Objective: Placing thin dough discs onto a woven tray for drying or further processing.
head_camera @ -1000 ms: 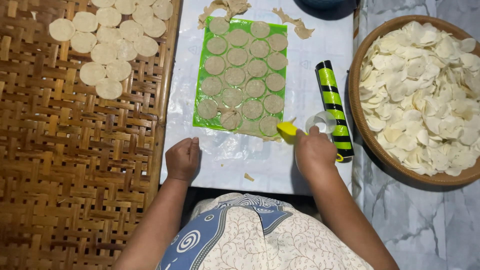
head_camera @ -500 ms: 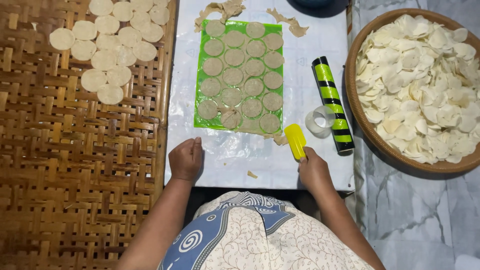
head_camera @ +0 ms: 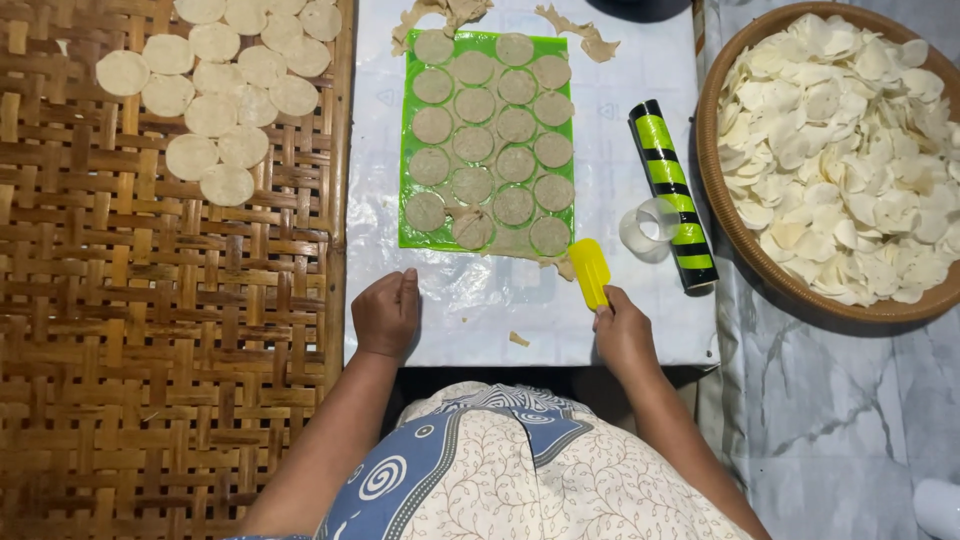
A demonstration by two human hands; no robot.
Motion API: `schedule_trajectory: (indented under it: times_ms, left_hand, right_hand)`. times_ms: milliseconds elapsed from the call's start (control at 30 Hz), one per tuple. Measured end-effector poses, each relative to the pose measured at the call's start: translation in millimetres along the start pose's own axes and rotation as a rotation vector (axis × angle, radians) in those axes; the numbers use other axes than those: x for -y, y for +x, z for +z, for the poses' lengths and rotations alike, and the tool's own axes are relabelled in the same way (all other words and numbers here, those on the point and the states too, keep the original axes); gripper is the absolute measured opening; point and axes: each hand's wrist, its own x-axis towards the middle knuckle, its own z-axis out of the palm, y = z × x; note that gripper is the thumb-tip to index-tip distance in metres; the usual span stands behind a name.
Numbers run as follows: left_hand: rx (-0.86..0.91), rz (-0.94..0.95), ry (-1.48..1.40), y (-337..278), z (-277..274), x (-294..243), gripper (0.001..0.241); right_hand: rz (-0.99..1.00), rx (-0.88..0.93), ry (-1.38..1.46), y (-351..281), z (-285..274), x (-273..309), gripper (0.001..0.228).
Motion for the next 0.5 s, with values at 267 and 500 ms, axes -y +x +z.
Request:
schedule_trajectory:
  times_ms: [267,500]
  left_hand:
    - [0.002,0.003,0.005,-1.0,1.5,3.1,0.061]
    - [0.004,-0.001,0.011,-1.0,3.1,5.3,0.061]
  right_hand:
    - [-0.067,0.080,-0.036,-22.6,-2.1,17.1,0.040]
    - [-0.085,0.125,-0.050,-23.6,12.0,37.8,0.042]
